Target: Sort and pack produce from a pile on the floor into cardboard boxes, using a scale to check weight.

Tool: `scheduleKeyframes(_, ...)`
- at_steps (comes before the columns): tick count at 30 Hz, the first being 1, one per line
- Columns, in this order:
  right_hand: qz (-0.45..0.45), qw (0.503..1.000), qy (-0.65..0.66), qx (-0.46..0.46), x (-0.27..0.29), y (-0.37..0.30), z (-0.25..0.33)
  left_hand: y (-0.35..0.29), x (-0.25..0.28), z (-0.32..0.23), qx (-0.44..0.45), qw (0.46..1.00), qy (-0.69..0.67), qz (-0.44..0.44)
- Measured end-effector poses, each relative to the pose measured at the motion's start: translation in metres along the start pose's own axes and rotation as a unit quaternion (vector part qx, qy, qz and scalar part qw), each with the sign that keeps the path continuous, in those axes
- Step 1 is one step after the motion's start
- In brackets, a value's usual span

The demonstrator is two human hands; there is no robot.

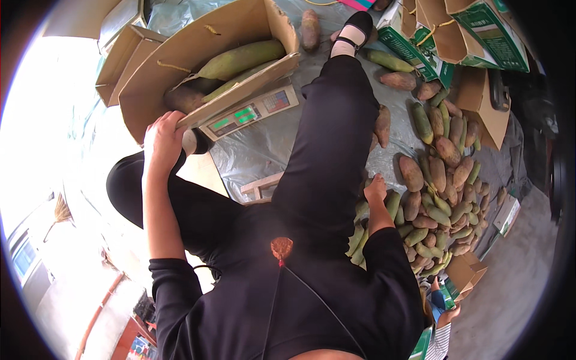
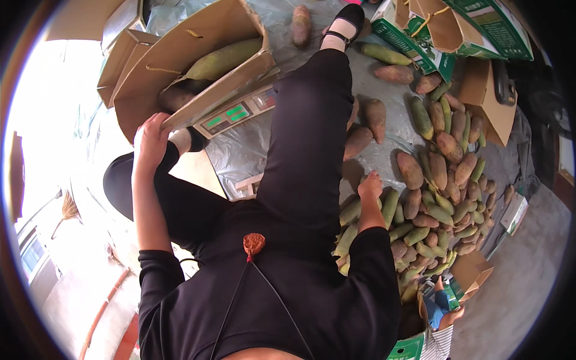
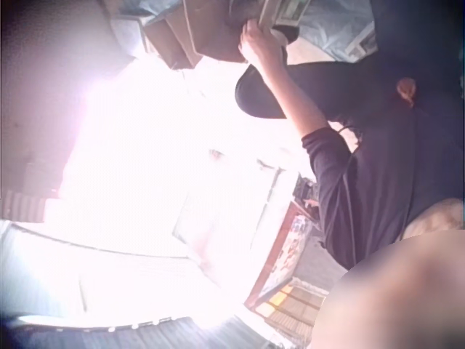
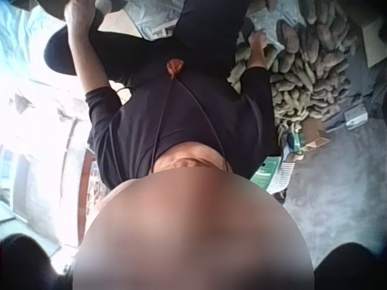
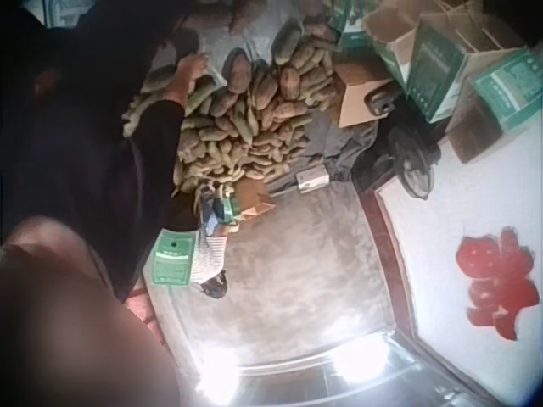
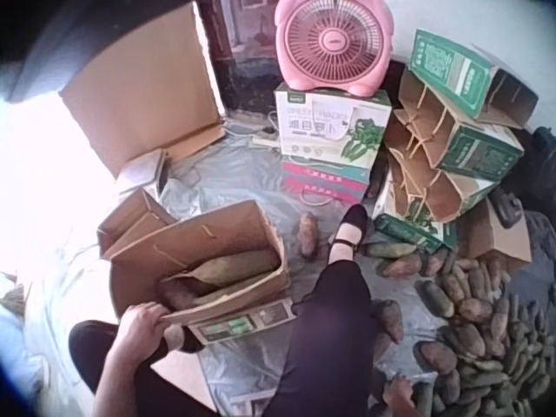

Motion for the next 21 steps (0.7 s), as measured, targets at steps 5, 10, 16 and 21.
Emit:
scheduleKeyframes(5, -0.079, 0.981, 0.140, 0.108, 0.032, -0.010, 0.015, 0.000, -0.003, 0.004, -0.003, 1.000, 0.000, 0.008)
scheduleKeyframes(10, -0.123, 0.922, 0.311, 0.194, 0.099, -0.027, 0.080, -0.001, -0.004, 0.009, 0.001, 1.000, -0.006, 0.014)
scheduleKeyframes(16, -0.238, 0.835, 0.361, 0.341, 0.195, -0.061, 0.148, -0.003, -0.005, 0.010, -0.003, 1.000, -0.001, 0.010)
scheduleKeyframes(21, -0.212, 0.706, 0.528, 0.421, 0.291, -0.113, 0.204, -0.004, -0.007, 0.011, -0.009, 1.000, -0.002, -0.004)
Point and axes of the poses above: each hand's wrist, its own y-axis towards the middle knuckle, its own x-axis out of the back of the hand, z = x × y, the point moved 4 cm from there along y, towards the middle knuckle, and after that the axes turned 15 degrees about y, right-handed, at the moved point
